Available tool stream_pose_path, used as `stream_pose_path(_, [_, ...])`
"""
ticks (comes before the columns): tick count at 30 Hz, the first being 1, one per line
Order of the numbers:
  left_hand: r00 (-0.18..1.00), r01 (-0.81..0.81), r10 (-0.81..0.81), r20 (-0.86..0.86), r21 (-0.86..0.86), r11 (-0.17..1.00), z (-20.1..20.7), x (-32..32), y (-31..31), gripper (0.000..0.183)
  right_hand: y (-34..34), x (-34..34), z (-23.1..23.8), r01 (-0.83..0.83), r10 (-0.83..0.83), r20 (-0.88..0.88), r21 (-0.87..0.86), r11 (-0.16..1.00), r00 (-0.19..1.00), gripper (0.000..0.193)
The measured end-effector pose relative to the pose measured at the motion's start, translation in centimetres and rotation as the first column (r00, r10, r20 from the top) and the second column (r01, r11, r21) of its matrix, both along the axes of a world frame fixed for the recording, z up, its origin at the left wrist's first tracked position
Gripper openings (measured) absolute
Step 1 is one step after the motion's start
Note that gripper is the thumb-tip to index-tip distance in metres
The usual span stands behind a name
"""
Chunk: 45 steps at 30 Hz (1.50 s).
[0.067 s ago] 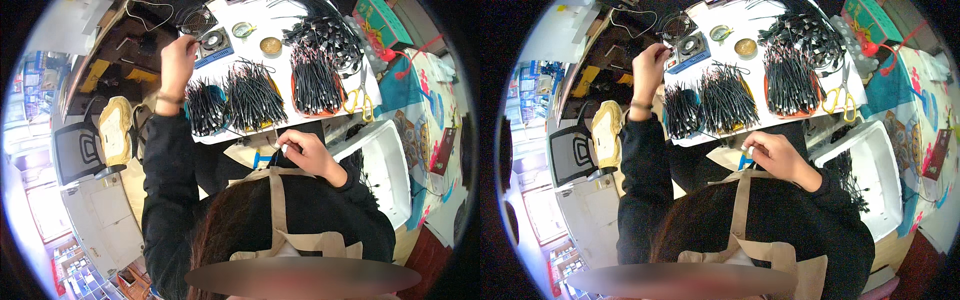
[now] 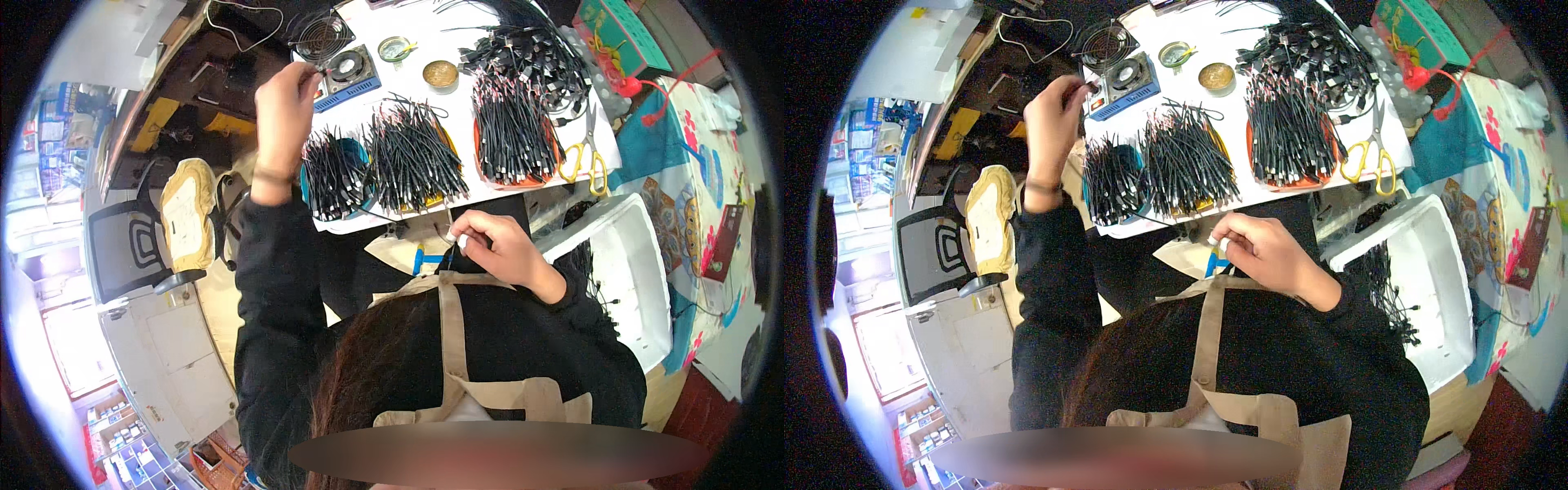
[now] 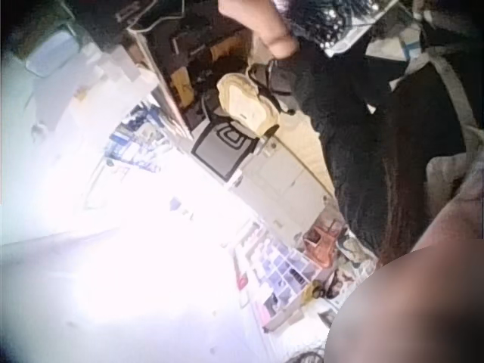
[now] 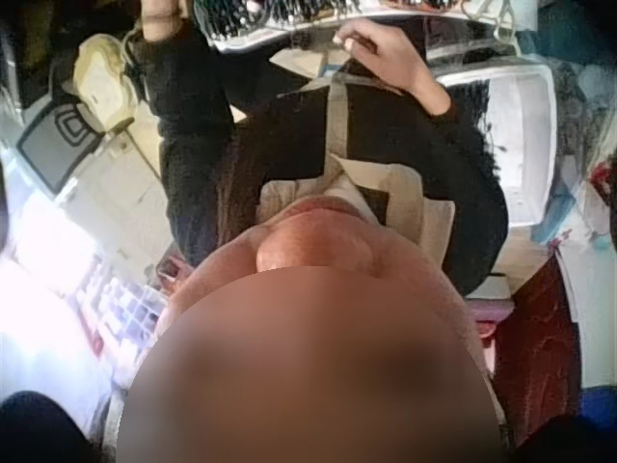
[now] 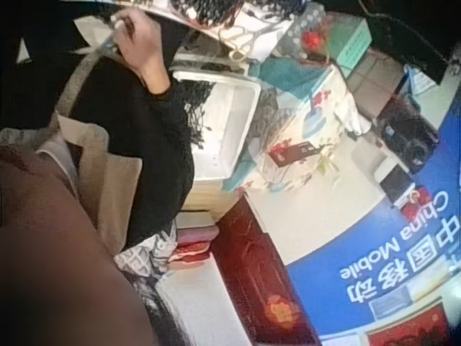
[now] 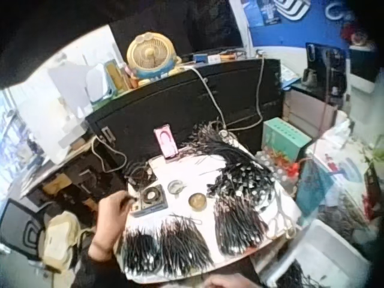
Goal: The person repeatedly picks small black wire assemblies from trays on the table, strips the wire ends, and secures them with a small white connector or tape. They place the finished units into a white bin and continue the cycle.
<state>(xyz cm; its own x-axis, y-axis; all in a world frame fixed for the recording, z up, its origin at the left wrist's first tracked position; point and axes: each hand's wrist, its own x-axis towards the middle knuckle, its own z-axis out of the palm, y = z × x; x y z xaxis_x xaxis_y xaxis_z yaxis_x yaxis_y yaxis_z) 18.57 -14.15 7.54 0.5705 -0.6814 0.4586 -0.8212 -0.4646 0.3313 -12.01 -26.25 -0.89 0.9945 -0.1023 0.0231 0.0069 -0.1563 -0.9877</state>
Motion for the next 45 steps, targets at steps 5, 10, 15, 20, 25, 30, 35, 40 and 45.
stream_pose_path(5, [0.821,-0.022,-0.226,-0.524,-0.426,0.905,5.0,-12.9,5.3,0.011,2.0,0.2,1.6,0.022,-0.001,0.189,-0.112,0.993,0.982,0.031])
stream_pose_path(10, [0.289,-0.044,-0.717,-0.635,-0.756,0.653,3.8,-22.1,4.1,0.017,5.1,0.4,2.8,0.036,0.135,0.595,-0.267,0.963,0.792,0.051])
stream_pose_path(15, [0.242,0.201,-0.762,-0.601,-0.737,0.645,2.0,-23.9,3.1,0.042,1.9,-7.2,5.1,0.098,-0.048,0.163,-0.316,0.944,0.985,0.029])
stream_pose_path(20, [0.414,0.207,-0.654,-0.633,-0.634,0.745,-0.6,-20.3,4.5,0.039,-2.1,-20.8,9.6,0.771,-0.705,0.394,-0.017,0.636,0.590,0.020])
stream_pose_path(25, [0.555,0.007,-0.314,-0.770,-0.373,0.928,-5.9,-16.6,8.1,0.025,-4.0,-28.8,7.8,0.693,-0.792,0.076,-0.538,0.479,0.606,0.022])
stream_pose_path(30, [0.772,-0.156,-0.042,-0.635,-0.253,0.955,-8.6,-13.8,11.7,0.013,-9.3,-31.7,-8.6,0.630,-0.784,-0.391,-0.467,0.621,0.482,0.019])
stream_pose_path(35, [0.958,-0.207,0.177,-0.226,-0.115,0.972,-7.8,-10.0,12.0,0.010,-10.4,-30.3,-23.4,0.354,-0.614,-0.710,-0.508,0.785,0.344,0.027])
stream_pose_path(40, [0.943,-0.325,0.323,-0.086,-0.020,0.945,-7.4,-5.7,10.2,0.015,-10.3,-24.4,-18.6,0.230,-0.721,-0.430,-0.749,0.621,0.544,0.023])
stream_pose_path(45, [0.972,-0.234,0.235,0.000,0.105,0.967,-8.3,-4.7,6.9,0.019,-9.2,-15.8,-8.3,0.234,-0.572,-0.392,-0.639,0.733,0.720,0.017])
